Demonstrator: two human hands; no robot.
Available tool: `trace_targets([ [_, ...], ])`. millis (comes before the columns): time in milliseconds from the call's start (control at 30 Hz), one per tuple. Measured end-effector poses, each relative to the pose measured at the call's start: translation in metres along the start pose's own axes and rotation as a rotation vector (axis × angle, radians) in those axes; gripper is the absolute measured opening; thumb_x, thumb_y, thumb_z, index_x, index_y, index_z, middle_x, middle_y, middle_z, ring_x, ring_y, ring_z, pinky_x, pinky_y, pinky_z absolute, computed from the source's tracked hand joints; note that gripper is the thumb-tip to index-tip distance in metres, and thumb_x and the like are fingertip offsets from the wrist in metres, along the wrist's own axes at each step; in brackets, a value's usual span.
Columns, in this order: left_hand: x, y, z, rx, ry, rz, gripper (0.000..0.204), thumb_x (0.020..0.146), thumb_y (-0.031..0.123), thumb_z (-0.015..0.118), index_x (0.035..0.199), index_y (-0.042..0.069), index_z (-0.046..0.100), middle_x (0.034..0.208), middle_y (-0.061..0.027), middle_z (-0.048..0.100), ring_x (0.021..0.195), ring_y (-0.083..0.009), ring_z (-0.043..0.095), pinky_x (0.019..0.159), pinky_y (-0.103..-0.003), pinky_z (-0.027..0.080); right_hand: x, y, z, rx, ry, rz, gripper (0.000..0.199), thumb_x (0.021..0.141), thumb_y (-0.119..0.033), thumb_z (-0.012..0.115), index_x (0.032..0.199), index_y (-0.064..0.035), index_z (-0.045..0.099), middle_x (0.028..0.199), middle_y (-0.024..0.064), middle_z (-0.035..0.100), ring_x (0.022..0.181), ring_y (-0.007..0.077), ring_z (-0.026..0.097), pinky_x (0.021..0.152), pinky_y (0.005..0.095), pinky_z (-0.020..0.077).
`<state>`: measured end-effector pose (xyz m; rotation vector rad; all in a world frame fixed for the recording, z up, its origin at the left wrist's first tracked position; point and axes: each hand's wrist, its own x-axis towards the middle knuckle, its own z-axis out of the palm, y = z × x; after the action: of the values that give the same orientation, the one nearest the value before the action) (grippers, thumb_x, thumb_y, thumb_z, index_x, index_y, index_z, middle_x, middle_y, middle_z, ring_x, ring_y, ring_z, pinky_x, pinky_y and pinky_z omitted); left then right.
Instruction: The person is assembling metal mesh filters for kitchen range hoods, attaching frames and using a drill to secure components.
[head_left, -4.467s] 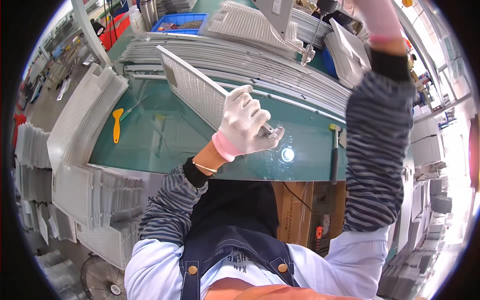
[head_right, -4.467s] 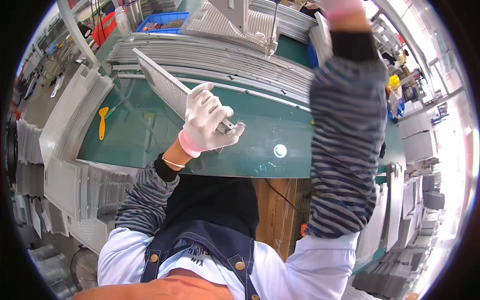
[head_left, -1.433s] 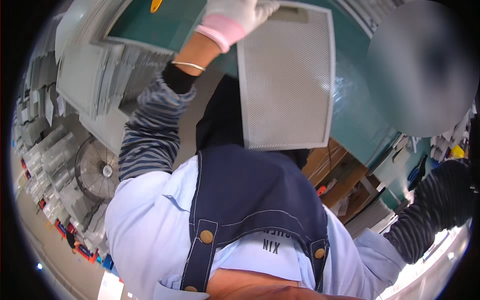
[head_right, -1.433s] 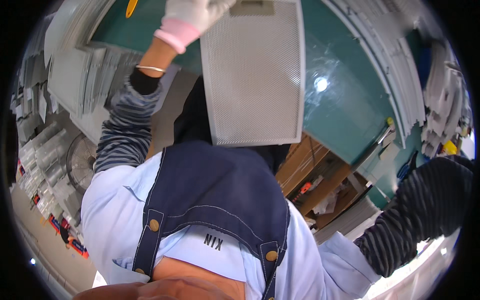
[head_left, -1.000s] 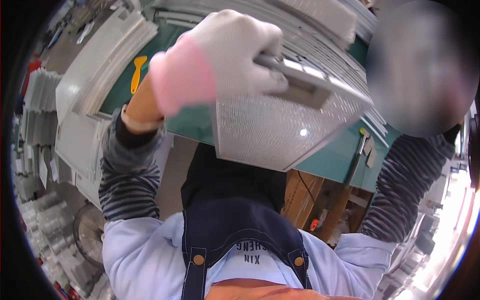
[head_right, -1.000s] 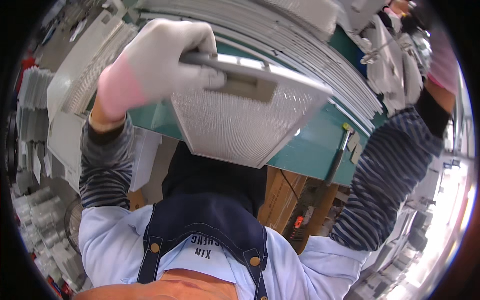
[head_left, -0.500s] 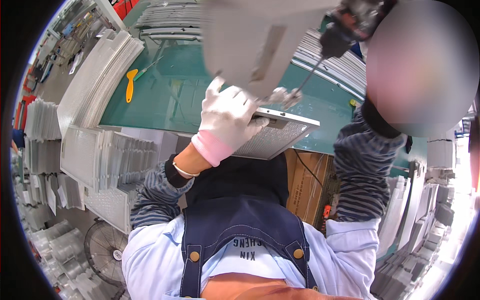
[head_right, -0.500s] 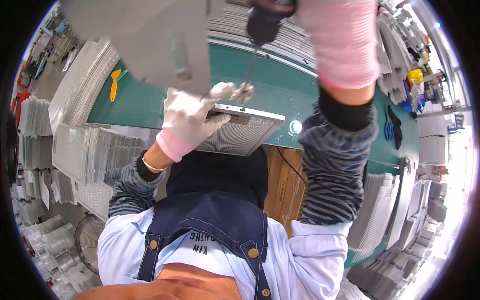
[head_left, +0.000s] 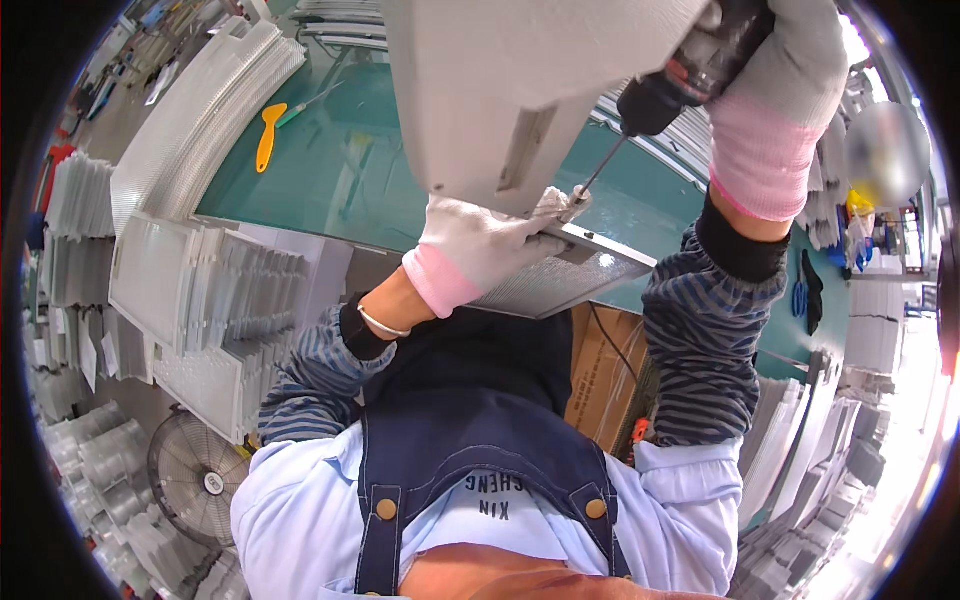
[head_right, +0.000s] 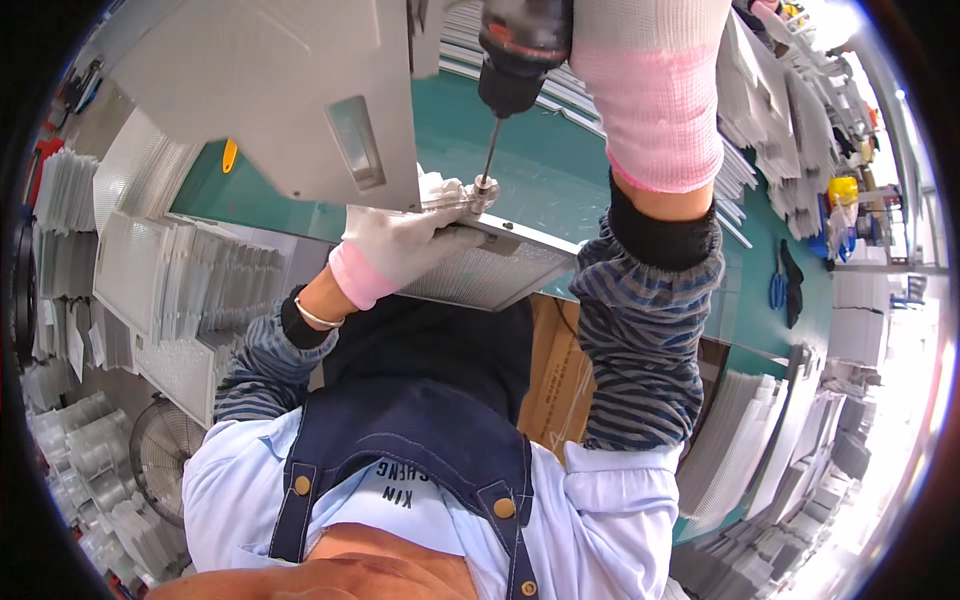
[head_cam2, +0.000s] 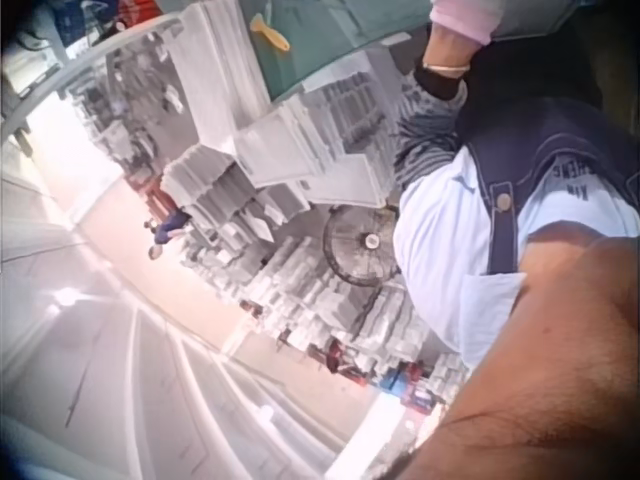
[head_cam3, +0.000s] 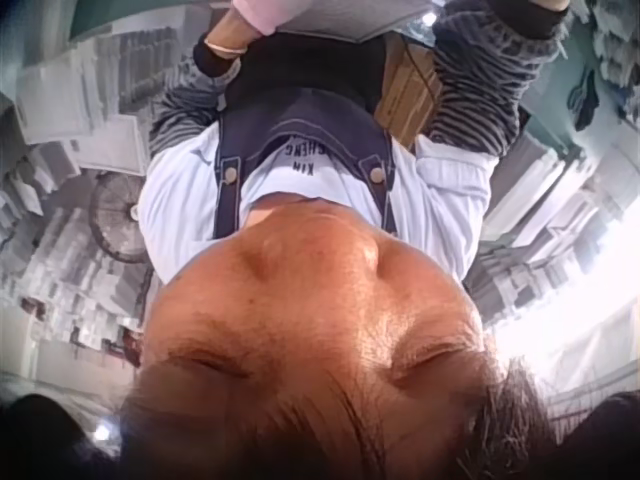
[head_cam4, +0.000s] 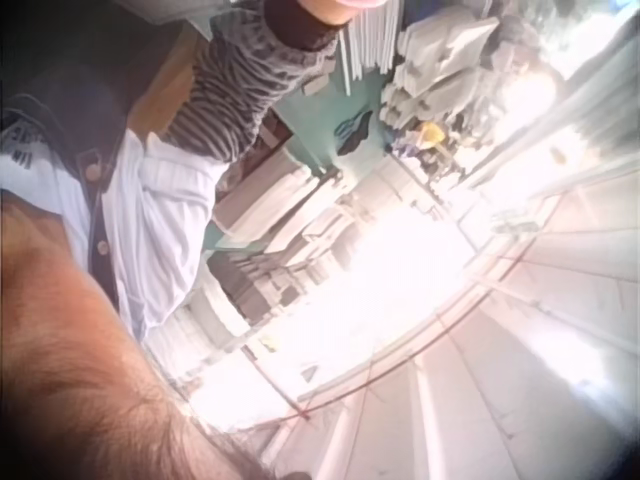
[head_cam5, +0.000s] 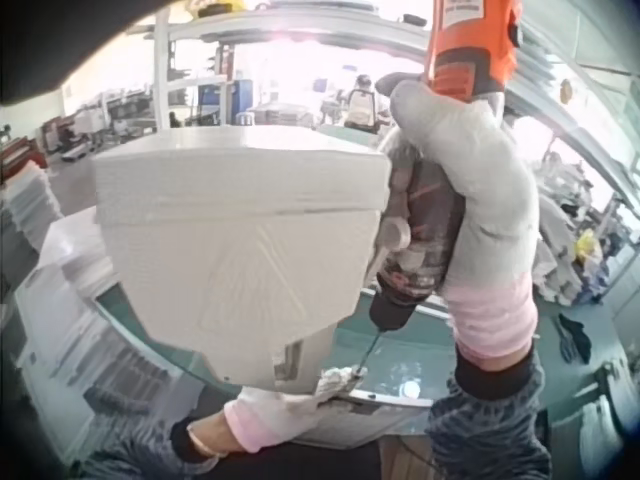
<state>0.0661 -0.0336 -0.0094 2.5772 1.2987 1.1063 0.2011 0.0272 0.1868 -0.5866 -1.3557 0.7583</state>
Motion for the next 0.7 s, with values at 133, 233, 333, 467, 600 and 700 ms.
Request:
trace_targets([
  [133,0.007,0.003,0.014,-0.032,-0.042,0.017,0.043,0.077,0.041,0.075,0.116,0.024,0.07,0.105,0.0016,0.067,0.093,-0.0195,0.063,0.079,-0.04,0.049,0.008,0.059,-0.075,0.312,-0.451,-0.026,0.021,0.097,-0.023,0.06,0.102,-0.0025,0.058,0.082,0.0048,0.063,0.069,0.0129,0.064,0.062,0.0329,0.0549],
  [233,-0.001,-0.003,0.011,-0.054,-0.053,-0.042,0.045,0.073,0.043,0.076,0.117,0.033,0.069,0.117,0.006,0.064,0.112,-0.0199,0.057,0.091,-0.046,0.043,-0.005,0.014,-0.018,0.064,-0.082,-0.055,0.028,0.097,-0.031,0.062,0.099,-0.0038,0.058,0.072,0.0013,0.061,0.058,0.0099,0.058,0.053,0.0228,0.0467],
  [333,-0.003,-0.01,0.018,-0.003,0.07,0.057,0.046,0.072,0.044,0.077,0.116,0.034,0.069,0.114,0.0056,0.065,0.106,-0.017,0.06,0.084,-0.043,0.048,-0.004,0.013,-0.008,0.022,0.014,-0.026,0.023,0.091,-0.026,0.067,0.095,-0.0048,0.06,0.073,0.0015,0.062,0.062,0.0107,0.061,0.056,0.0234,0.0491],
  [467,-0.006,-0.011,0.014,0.021,0.021,0.098,0.036,0.08,0.035,0.075,0.113,0.021,0.07,0.091,0.0018,0.062,0.077,-0.0162,0.06,0.067,-0.031,0.05,-0.002,0.06,-0.058,0.012,0.004,0.045,0.026,0.096,-0.027,0.057,0.101,-0.0023,0.063,0.081,0.0063,0.066,0.067,0.0131,0.063,0.058,0.0257,0.0502],
  [600,-0.001,-0.01,0.014,-0.12,0.077,0.151,0.034,0.082,0.034,0.074,0.11,0.016,0.07,0.09,-0.0016,0.061,0.079,-0.017,0.062,0.067,-0.033,0.051,-0.018,0.069,-0.063,0.245,0.029,0.084,0.042,0.096,-0.029,0.059,0.125,0.0023,0.058,0.108,0.0114,0.069,0.099,0.0209,0.068,0.083,0.0304,0.0553],
  [700,0.007,-0.004,0.009,-0.036,0.151,0.094,0.047,0.068,0.036,0.08,0.112,0.024,0.07,0.087,0.0022,0.069,0.08,-0.0187,0.067,0.072,-0.039,0.052,-0.019,0.077,-0.07,0.219,-0.085,0.033,0.037,0.096,-0.026,0.06,0.121,0.0008,0.055,0.106,0.0104,0.066,0.095,0.0195,0.066,0.082,0.0325,0.0538],
])
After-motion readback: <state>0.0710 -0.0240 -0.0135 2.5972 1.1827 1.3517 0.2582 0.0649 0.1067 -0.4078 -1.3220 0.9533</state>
